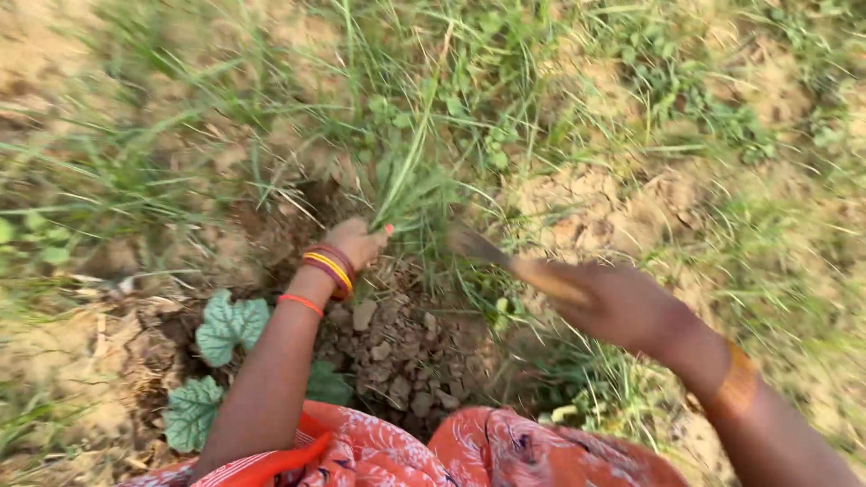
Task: Digging up and pulling weeds from a garden bed using a hand trowel and bare hands.
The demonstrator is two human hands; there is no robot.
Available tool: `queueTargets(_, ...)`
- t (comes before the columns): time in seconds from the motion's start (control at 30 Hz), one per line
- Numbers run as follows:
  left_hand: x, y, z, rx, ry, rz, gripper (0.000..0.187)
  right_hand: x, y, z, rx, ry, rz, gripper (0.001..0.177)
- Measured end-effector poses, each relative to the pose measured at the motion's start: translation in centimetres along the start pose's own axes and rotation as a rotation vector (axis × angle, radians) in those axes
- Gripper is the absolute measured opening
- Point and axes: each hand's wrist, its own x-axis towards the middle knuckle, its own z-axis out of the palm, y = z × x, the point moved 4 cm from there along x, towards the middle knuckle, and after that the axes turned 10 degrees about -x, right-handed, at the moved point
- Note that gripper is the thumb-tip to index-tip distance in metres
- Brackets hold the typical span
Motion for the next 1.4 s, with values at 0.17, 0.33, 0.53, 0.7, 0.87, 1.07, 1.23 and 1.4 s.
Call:
queueTargets(0.17,-0.9,0.6,8.5,-0.021,-0.209,-0.104,0.058,-12.2,5.8,2.9,0.132,-0.102,0.240,0.067)
queueTargets(0.33,-1.2,-2.3,18.5,0.030,-0.357,-0.135,0.071,-22.5,15.4,9.0,0.042,-0.351,0.473,0.068)
queueTargets(0.53,-3.1,-1.3,21.7,0.145,-0.377,-0.095,0.063,-15.8,13.6,17.1,0.312,-0.315,0.524,0.069)
queueTargets(0.7,-1.7,-3.5,26.2,0.367,-0.345,-0.102,0.051,-13.0,14.7,32.7,0.397,0.059,0.227,0.063)
queueTargets(0.87,-1.3,3.9,28.2,0.507,-0.339,-0.050,0.061,-13.9,17.0,39.1,0.430,0.153,0.253,0.064)
queueTargets(1.07,-1.8,1.1,30.7,0.621,-0.194,0.125,0.046,-14.5,14.9,39.7,0.530,0.056,0.403,0.057)
queueTargets(1.23,0.2,-0.4,30.4,0.448,-0.229,0.052,0.037,-17.3,13.0,25.0,0.442,0.169,0.164,0.059)
queueTargets(1.4,0.6,-1.6,30.1,0.311,-0.164,0.074,0.035,-22.7,14.6,17.5,0.237,-0.084,0.216,0.063)
